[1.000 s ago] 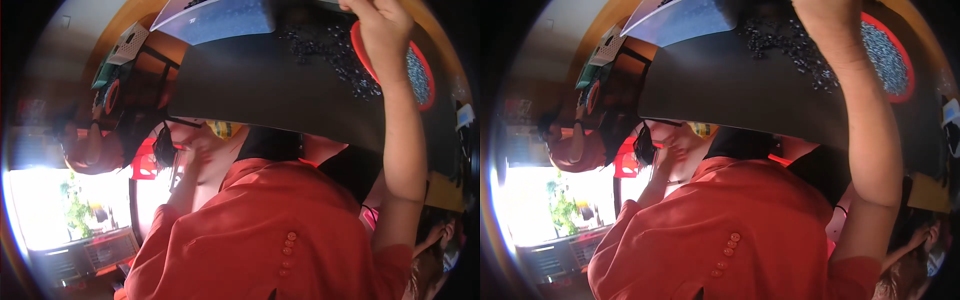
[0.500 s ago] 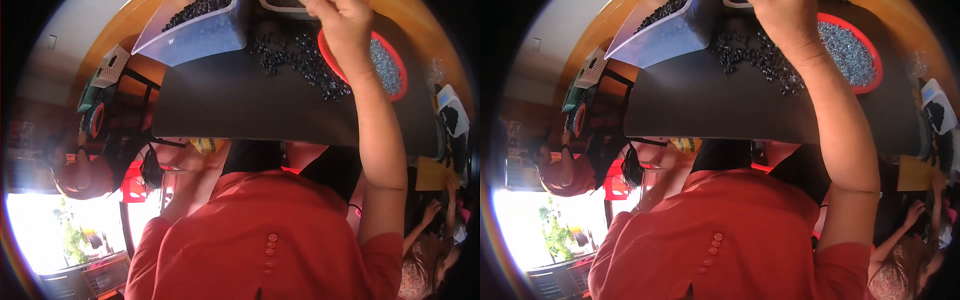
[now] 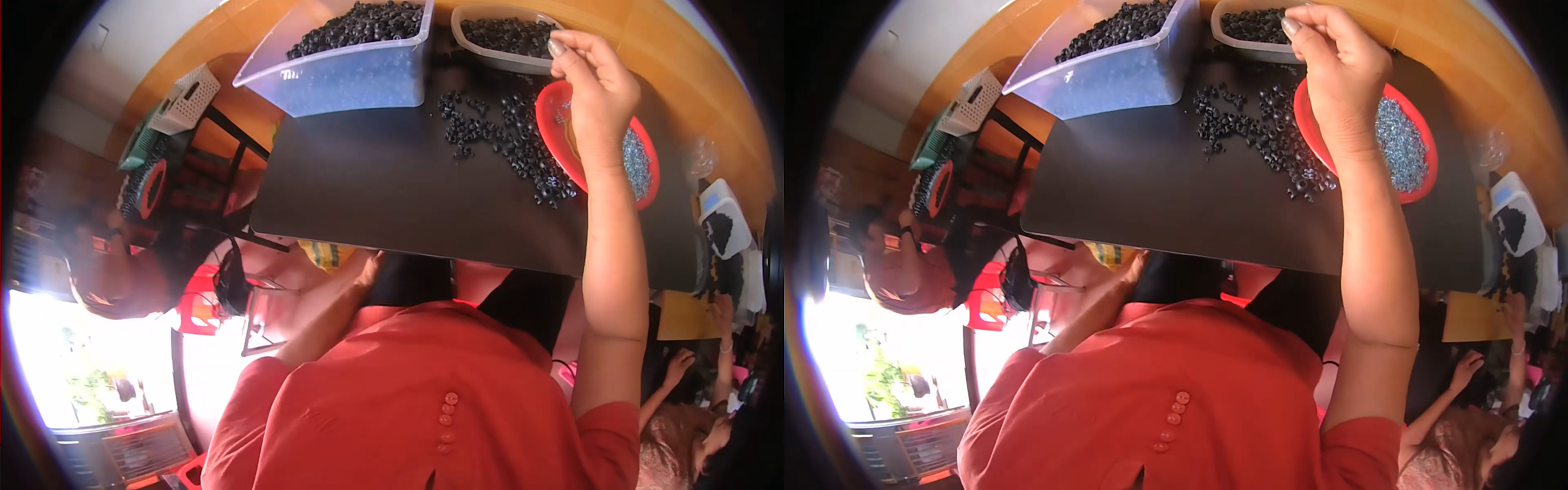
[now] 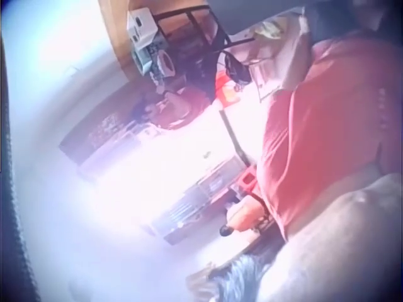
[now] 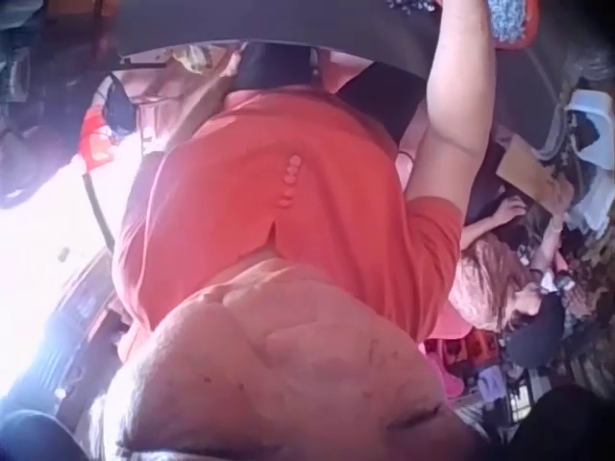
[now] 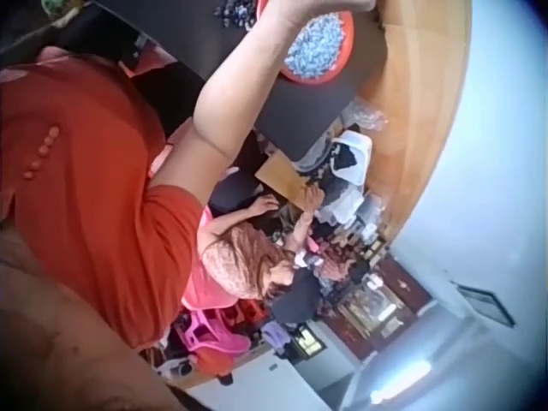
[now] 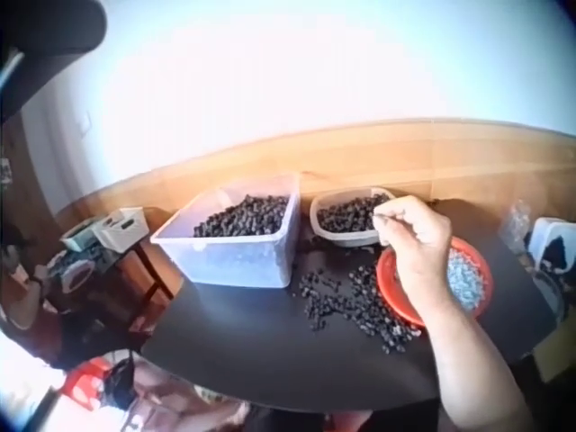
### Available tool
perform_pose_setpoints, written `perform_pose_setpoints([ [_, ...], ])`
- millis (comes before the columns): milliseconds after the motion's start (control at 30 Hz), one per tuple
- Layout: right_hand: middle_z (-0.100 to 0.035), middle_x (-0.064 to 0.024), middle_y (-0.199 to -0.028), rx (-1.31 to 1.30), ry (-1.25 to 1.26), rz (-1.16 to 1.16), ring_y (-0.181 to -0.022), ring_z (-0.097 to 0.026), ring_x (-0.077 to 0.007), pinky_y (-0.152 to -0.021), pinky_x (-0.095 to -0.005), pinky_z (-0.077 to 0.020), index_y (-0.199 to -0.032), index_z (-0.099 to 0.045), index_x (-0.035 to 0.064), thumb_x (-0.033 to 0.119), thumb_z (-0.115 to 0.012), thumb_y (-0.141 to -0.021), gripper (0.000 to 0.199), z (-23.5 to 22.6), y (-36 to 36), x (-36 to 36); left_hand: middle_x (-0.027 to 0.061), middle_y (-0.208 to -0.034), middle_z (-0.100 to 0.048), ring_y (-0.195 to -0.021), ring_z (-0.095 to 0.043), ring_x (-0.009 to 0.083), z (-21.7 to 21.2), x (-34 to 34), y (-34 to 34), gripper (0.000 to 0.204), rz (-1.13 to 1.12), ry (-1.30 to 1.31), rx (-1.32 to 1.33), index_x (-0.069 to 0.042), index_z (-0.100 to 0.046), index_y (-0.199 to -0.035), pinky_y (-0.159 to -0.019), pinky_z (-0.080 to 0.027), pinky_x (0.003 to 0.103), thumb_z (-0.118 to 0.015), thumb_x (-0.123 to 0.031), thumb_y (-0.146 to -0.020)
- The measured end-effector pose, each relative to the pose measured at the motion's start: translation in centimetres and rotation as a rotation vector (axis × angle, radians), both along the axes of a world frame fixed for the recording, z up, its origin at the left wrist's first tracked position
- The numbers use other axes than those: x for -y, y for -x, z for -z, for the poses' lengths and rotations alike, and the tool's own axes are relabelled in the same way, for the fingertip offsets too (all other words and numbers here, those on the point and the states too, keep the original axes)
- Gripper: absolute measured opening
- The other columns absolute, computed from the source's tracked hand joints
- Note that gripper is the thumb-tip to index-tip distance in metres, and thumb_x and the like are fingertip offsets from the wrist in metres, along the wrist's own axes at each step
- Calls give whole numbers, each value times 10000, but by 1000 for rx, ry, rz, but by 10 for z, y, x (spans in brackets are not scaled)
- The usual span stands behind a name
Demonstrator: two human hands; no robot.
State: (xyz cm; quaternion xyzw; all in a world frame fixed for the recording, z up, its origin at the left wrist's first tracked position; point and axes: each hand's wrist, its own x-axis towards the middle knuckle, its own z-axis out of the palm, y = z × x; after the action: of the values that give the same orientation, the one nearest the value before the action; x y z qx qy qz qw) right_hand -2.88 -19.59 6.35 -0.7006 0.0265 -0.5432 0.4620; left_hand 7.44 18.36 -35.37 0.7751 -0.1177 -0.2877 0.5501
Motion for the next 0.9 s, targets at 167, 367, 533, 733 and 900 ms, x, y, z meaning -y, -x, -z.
perform_pose_setpoints([
  [167,-681,-24,-830,-67,38,92,-719,-604,-70,-698,-214,-499,-1010,-713,-19,20,-673,-906,118,12,26,28,227,-1094,-655,-862,-703,353,-104,-71,-66,420,78,-30,-735,30,-573,-1173,-770,-588,471,-499,-348,-1005],
  [367,-689,-15,-813,-21,-8,55,-700,-589,-60,-662,-212,-502,-970,-712,-18,1,-687,-888,88,-5,-2,13,165,-993,-693,-883,-675,318,50,-205,-101,443,-487,117,-857,-39,-624,-1111,-795,-535,473,-438,-419,-978],
  [533,-710,-49,-830,-337,268,169,-703,-636,-105,-671,-257,-509,-990,-707,15,29,-684,-877,115,33,7,33,180,-1059,-687,-861,-686,266,-11,-69,-53,624,131,61,-596,35,-606,-1166,-726,-567,373,-491,-536,-941],
  [733,-694,-91,-1002,-639,786,324,-935,-660,-249,-809,-369,-493,-1070,-686,59,81,-686,-850,221,28,-21,7,202,-1066,-674,-840,-694,343,-40,-164,-97,473,-464,3,-500,15,-577,-1207,-739,-580,471,-578,-354,-912],
  [900,-670,-61,-1084,-890,1022,368,-1054,-600,-264,-909,-399,-410,-1134,-675,103,111,-659,-863,271,48,-32,12,202,-969,-666,-762,-695,332,-37,-62,-34,565,-287,208,-798,6,-474,-1284,-641,-583,445,-557,-417,-918],
])
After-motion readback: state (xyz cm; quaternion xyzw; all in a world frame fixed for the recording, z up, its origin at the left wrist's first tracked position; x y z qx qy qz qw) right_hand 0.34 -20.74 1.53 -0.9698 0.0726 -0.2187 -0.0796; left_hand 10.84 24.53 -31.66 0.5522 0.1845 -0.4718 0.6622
